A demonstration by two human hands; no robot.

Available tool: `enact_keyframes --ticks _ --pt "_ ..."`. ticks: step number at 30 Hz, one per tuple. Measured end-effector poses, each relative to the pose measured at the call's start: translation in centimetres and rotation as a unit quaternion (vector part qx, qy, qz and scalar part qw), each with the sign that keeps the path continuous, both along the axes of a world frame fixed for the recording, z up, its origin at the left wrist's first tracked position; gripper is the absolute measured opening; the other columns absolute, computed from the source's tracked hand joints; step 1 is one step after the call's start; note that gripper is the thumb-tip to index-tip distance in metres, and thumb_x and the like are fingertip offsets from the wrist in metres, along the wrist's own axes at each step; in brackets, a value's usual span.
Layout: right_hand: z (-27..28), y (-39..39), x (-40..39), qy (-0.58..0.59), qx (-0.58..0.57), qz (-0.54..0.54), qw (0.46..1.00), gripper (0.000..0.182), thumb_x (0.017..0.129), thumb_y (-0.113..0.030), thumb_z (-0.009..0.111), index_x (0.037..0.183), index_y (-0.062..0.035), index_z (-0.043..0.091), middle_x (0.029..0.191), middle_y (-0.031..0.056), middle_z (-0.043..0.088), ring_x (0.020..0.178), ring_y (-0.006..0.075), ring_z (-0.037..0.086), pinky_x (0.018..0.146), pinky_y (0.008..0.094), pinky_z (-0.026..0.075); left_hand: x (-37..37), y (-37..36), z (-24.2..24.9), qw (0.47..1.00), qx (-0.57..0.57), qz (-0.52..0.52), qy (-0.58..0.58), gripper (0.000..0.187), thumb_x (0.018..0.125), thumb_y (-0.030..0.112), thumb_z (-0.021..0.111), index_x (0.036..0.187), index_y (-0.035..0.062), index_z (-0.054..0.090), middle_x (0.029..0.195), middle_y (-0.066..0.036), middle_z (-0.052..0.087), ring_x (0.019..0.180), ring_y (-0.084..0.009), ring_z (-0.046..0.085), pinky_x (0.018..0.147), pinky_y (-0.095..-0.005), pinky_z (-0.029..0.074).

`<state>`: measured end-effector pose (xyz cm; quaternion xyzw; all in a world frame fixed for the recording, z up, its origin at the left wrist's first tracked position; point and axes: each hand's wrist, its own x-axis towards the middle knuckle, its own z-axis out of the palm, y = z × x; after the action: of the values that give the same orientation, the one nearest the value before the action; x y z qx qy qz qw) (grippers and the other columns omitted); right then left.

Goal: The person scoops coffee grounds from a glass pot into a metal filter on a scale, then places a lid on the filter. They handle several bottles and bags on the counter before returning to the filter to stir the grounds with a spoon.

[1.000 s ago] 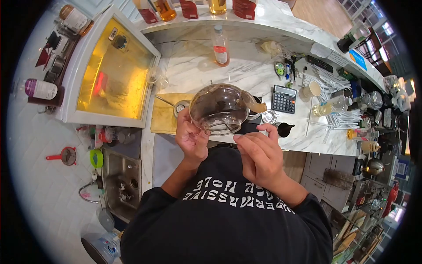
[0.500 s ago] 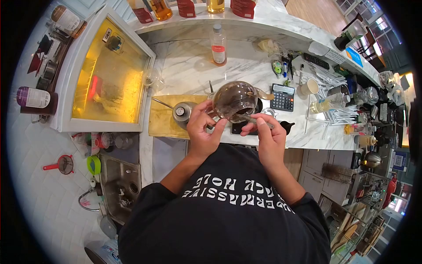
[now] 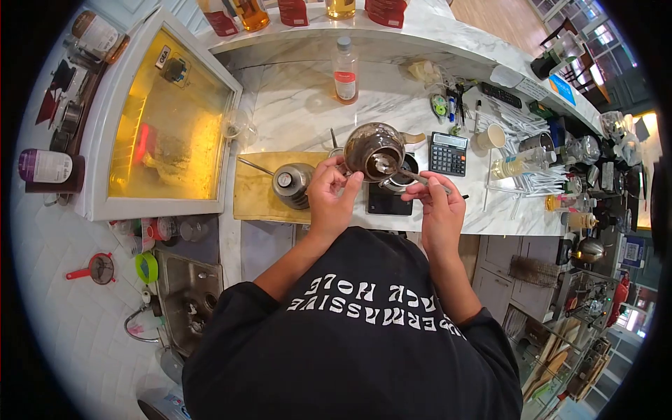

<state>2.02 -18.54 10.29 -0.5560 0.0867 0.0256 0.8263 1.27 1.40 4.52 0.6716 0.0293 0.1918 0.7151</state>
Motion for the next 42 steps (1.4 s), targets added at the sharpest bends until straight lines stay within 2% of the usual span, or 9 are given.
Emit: enact_keyframes --ticks 4,11,18,20,21,24,29,34,42 --pt "0.2 -1.7 -0.4 -0.017 0.01 -0.025 0.999 0.026 0.109 -0.015 0.055 0.119 0.0067 0.065 0.091 0.0184 0.076 0.079 0.0256 0.074 0.083 0.0367 0.057 1.1 0.5 -1.6 0.998 0.065 0.003 -0.01 0.029 0.096 0.005 0.076 0.081 0.0018 0.052 0.131 -0.018 0.057 0.109 -0.0166 0.06 0.092 -0.0284 0.052" --pt "-1.9 -4.9 -0.9 -0.012 -0.034 -0.142 0.989 0.027 0.11 -0.015 0.053 0.12 0.0074 0.064 0.091 0.0177 0.075 0.08 0.0241 0.073 0.084 0.0355 0.056 2.9 1.0 -1.4 1.0 -0.022 0.0 0.018 0.029 0.099 0.007 0.074 0.081 0.0031 0.052 0.132 -0.017 0.057 0.111 -0.0159 0.058 0.095 -0.0296 0.05" --pt "-7.4 -3.7 0.1 -0.034 -0.134 -0.154 0.978 0.022 0.107 -0.011 0.058 0.12 0.0045 0.067 0.092 0.014 0.076 0.083 0.0245 0.073 0.085 0.0355 0.055 2.9 0.9 -0.8 0.999 -0.038 -0.025 0.015 0.028 0.099 0.007 0.074 0.082 0.003 0.053 0.133 -0.017 0.056 0.109 -0.0157 0.06 0.095 -0.0304 0.051" --pt "-9.0 -3.9 0.3 -0.261 -0.497 -0.075 0.824 0.02 0.1 -0.004 0.066 0.119 0.0006 0.07 0.094 0.0125 0.076 0.088 0.0273 0.073 0.089 0.0398 0.053 2.7 1.2 -0.8 0.999 -0.031 -0.03 0.016 0.028 0.1 0.008 0.074 0.082 0.0027 0.053 0.134 -0.017 0.056 0.11 -0.0163 0.061 0.096 -0.0304 0.051" --pt "-8.5 -3.9 0.4 -0.322 -0.534 -0.058 0.779 0.024 0.095 0.002 0.07 0.118 -0.0021 0.072 0.097 0.0123 0.076 0.093 0.029 0.072 0.094 0.0442 0.051 2.6 1.4 -1.0 0.999 -0.032 -0.028 0.016 0.028 0.1 0.008 0.074 0.082 0.0027 0.053 0.134 -0.017 0.056 0.11 -0.0163 0.061 0.096 -0.0304 0.051" --pt "-6.2 -3.5 0.1 -0.337 -0.539 -0.093 0.766 0.019 0.099 0.002 0.064 0.116 -0.0016 0.072 0.094 0.0112 0.077 0.087 0.024 0.073 0.097 0.044 0.051 2.4 1.8 -1.2 1.0 -0.018 -0.016 0.012 0.027 0.1 0.008 0.074 0.083 0.0026 0.053 0.135 -0.018 0.055 0.112 -0.017 0.061 0.096 -0.0304 0.051" --pt "-2.0 -3.2 -1.1 -0.22 -0.361 -0.165 0.891 0.022 0.099 0.007 0.059 0.117 0.0032 0.07 0.092 0.0143 0.077 0.086 0.0247 0.074 0.098 0.0436 0.05 2.2 2.4 -0.4 0.999 -0.024 -0.04 0.013 0.026 0.1 0.006 0.072 0.085 0.0032 0.051 0.143 -0.019 0.052 0.12 -0.021 0.062 0.102 -0.0345 0.05" --pt "3.4 -2.5 -2.0 -0.407 -0.318 -0.088 0.852 0.018 0.099 0.006 0.056 0.112 0.0064 0.068 0.084 0.0156 0.075 0.082 0.0227 0.073 0.099 0.0505 0.049 1.8 2.2 0.5 0.993 -0.069 -0.087 -0.046 0.021 0.1 0.001 0.069 0.09 0.0036 0.05 0.147 -0.02 0.049 0.129 -0.0267 0.061 0.106 -0.0401 0.05" --pt "5.3 0.0 -1.6 -0.453 -0.41 0.024 0.792 0.029 0.087 0.008 0.072 0.114 -0.0004 0.068 0.091 0.0092 0.074 0.079 0.025 0.071 0.095 0.0509 0.049 1.2 2.3 2.2 0.978 -0.054 -0.126 -0.159 0.022 0.101 0.007 0.068 0.091 0.0036 0.048 0.149 -0.025 0.045 0.136 -0.0297 0.053 0.113 -0.0438 0.043"
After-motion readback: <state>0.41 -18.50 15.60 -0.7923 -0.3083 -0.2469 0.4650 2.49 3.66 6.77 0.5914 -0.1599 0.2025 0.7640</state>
